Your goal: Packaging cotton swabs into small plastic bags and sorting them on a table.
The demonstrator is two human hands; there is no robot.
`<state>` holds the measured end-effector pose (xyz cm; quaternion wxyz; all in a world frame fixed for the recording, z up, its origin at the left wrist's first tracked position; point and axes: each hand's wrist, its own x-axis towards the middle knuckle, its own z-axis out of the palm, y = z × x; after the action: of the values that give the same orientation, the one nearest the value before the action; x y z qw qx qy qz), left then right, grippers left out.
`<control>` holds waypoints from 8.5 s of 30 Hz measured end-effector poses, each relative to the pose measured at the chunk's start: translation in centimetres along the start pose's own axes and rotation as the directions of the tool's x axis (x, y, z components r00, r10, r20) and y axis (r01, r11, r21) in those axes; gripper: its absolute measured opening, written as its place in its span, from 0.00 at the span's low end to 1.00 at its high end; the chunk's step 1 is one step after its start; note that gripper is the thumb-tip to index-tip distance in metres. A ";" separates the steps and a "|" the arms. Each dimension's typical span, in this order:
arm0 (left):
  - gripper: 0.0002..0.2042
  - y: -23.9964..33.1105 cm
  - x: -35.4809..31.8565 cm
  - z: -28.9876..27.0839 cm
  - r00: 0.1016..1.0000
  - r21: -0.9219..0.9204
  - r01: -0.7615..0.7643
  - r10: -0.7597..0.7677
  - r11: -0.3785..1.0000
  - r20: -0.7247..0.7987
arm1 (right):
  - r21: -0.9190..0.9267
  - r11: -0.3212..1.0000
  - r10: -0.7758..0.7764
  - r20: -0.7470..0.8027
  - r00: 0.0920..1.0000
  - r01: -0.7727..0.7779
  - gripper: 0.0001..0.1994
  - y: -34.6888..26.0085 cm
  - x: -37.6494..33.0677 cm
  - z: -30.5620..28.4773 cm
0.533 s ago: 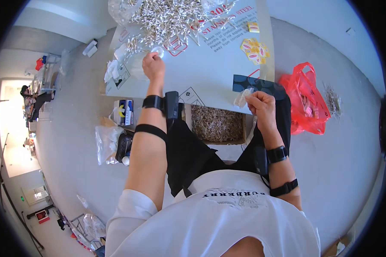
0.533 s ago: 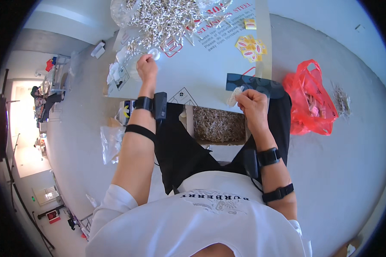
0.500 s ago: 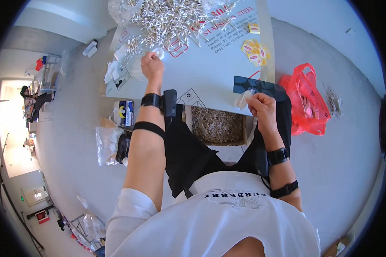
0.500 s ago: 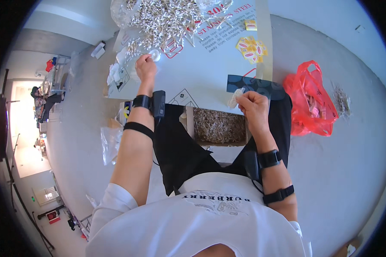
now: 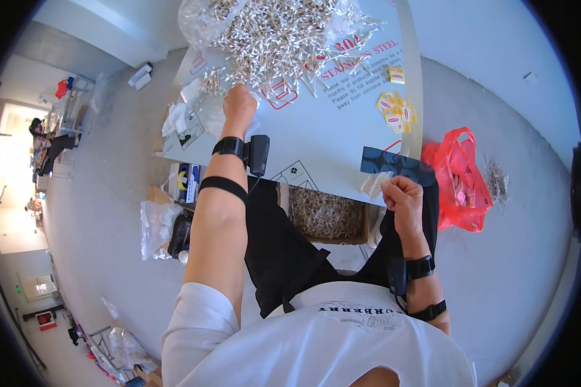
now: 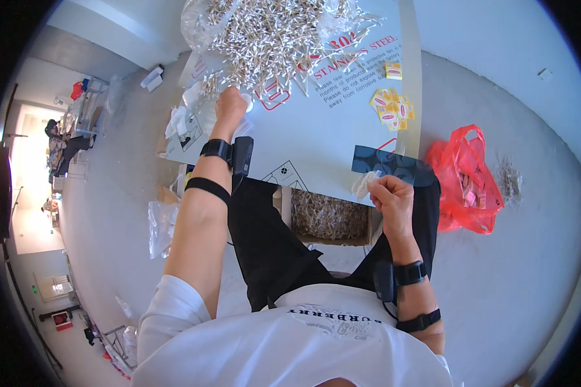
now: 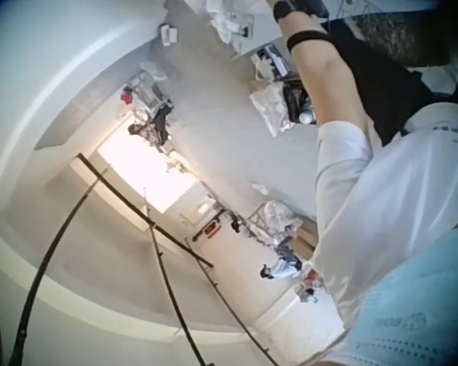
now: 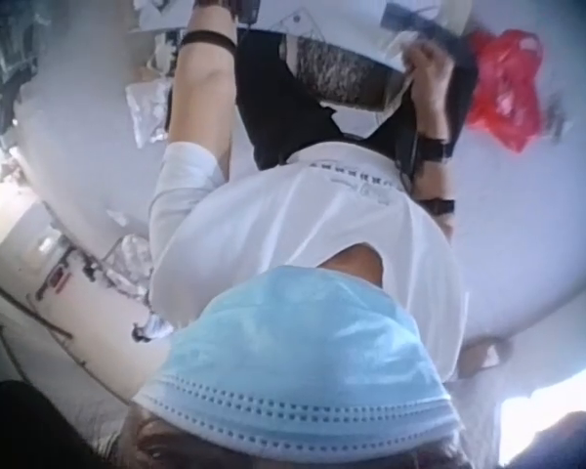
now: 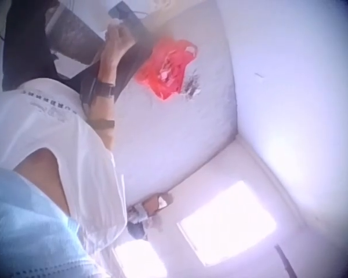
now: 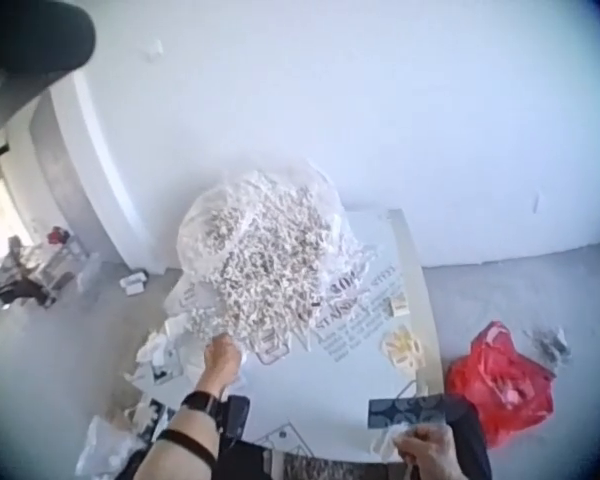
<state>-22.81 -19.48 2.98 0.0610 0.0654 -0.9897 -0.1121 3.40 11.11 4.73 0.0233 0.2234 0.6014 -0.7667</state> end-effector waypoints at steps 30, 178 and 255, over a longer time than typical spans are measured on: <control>0.03 14.7 -24.0 -1.7 0.862 -0.557 -0.423 0.507 0.715 -0.004 | 0.155 0.986 0.057 -0.020 0.998 -0.053 0.08 1.8 0.7 0.3; 0.03 13.7 -23.2 -4.8 0.755 -0.864 0.503 0.494 -0.016 0.431 | 0.156 0.939 -0.289 -0.126 0.949 0.306 0.18 0.8 -1.4 0.3; 0.03 11.9 -24.9 -8.9 0.791 -0.934 -0.259 0.609 0.247 -0.058 | 0.819 0.480 -0.180 0.442 0.879 -0.314 0.27 3.1 0.8 -1.7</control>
<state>1.48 -6.28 11.69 -0.0443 -0.2784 -0.7322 -0.6200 4.18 11.98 1.34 0.0830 0.0345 0.0919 -0.9917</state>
